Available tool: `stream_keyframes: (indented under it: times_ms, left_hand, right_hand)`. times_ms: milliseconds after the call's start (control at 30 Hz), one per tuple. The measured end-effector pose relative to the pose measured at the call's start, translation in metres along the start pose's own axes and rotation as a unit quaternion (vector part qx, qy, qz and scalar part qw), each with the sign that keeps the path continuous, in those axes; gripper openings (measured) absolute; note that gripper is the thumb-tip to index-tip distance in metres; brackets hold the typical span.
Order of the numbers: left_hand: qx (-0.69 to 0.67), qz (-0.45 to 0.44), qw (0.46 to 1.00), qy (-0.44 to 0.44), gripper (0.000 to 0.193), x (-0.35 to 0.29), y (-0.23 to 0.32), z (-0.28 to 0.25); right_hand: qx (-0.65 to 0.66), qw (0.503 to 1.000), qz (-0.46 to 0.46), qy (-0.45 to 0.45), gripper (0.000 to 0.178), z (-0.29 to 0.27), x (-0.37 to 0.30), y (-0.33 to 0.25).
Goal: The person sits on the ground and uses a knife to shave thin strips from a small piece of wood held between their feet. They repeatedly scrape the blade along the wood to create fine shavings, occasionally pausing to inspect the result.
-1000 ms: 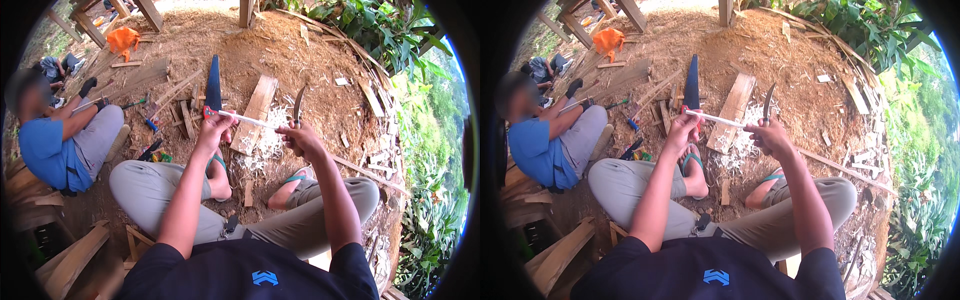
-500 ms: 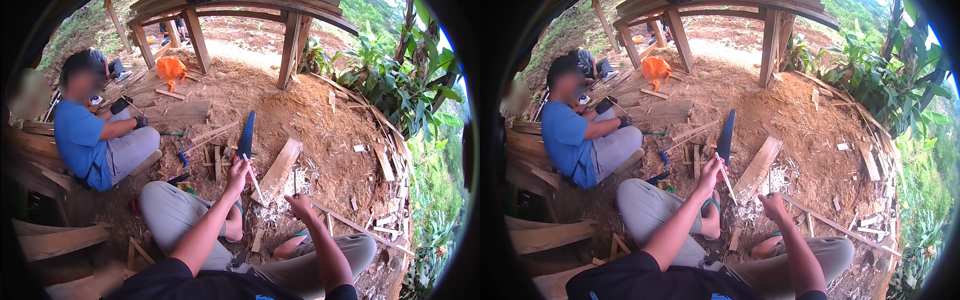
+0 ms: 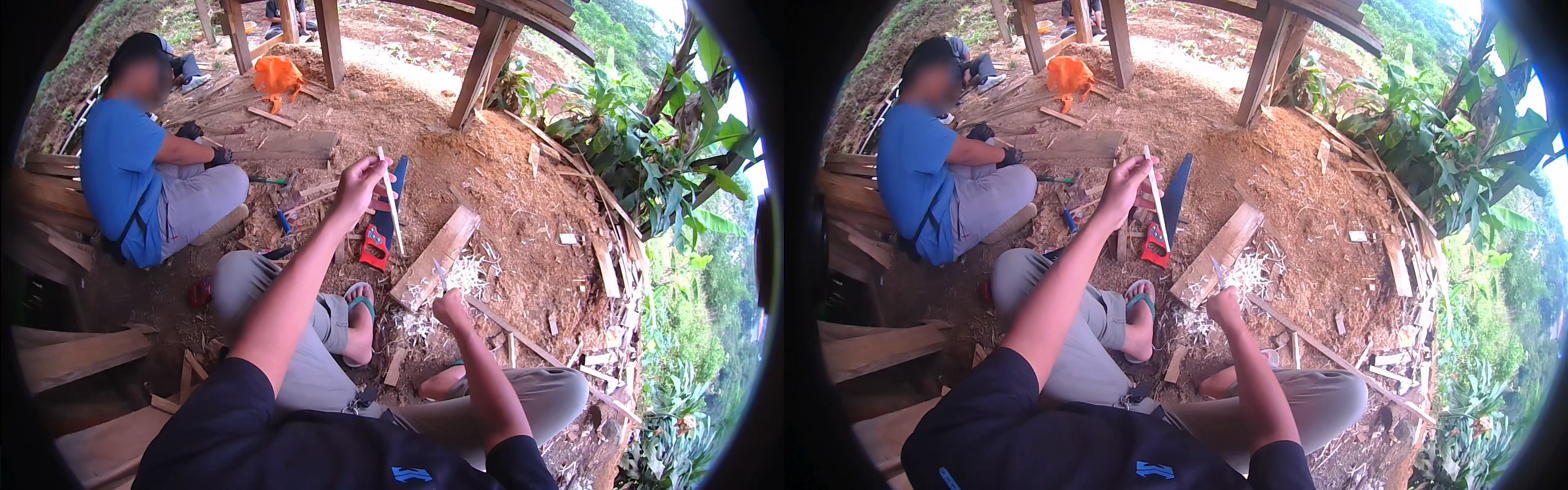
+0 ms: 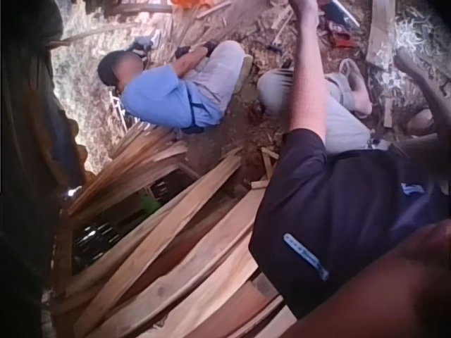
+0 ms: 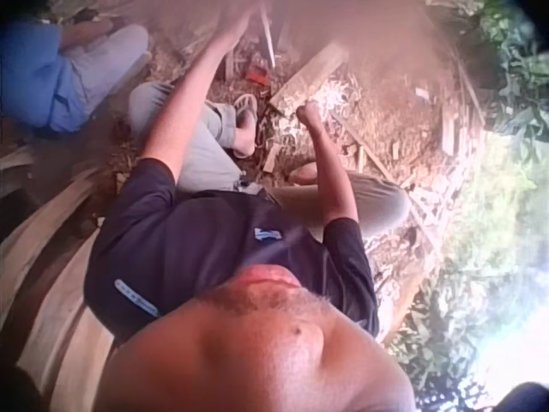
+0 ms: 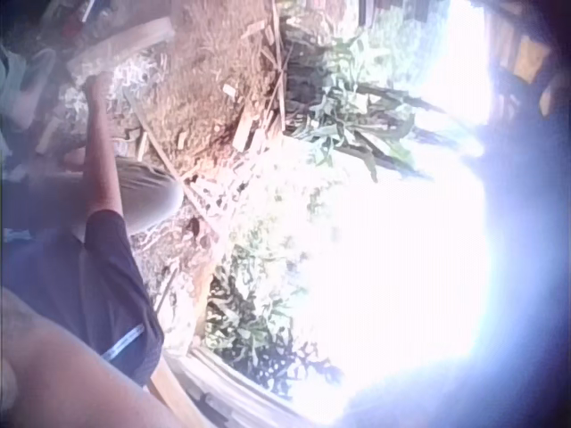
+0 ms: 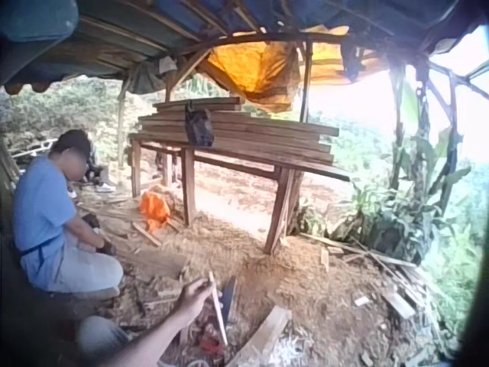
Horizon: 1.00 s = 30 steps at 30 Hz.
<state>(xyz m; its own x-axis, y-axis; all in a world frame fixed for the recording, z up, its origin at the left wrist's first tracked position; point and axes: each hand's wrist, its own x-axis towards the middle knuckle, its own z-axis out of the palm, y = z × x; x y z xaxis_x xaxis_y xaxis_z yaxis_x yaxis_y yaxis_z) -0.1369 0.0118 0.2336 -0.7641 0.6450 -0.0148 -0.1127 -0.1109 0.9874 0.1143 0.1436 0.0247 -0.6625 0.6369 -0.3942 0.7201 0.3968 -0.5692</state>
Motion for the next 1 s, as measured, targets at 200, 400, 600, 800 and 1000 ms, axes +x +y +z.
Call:
stream_keyframes:
  times_ms: [200, 400, 600, 800, 1000]
  left_hand:
    - [0.039, 0.008, 0.998, -0.044, 0.034, 0.015, 0.020, -0.013]
    - [0.002, -0.008, 1.000, -0.017, 0.034, 0.010, 0.007, -0.037]
    - [-0.026, -0.013, 1.000, 0.011, 0.033, 0.025, -0.018, -0.035]
    - [-0.016, 0.006, 1.000, 0.025, 0.035, 0.021, -0.004, -0.034]
    - [-0.018, 0.037, 0.998, -0.057, 0.037, 0.027, -0.016, 0.000]
  right_hand:
    - [-0.107, 0.992, -0.021, 0.069, 0.055, 0.080, 0.027, -0.007]
    - [-0.142, 0.985, 0.015, 0.101, 0.053, 0.071, 0.002, -0.036]
    - [0.235, 0.849, -0.449, 0.148, 0.025, -0.019, -0.122, -0.190]
    - [0.351, 0.548, -0.708, -0.274, 0.015, -0.083, -0.277, -0.355]
    - [0.292, 0.347, -0.707, -0.543, 0.028, -0.065, -0.332, -0.398]
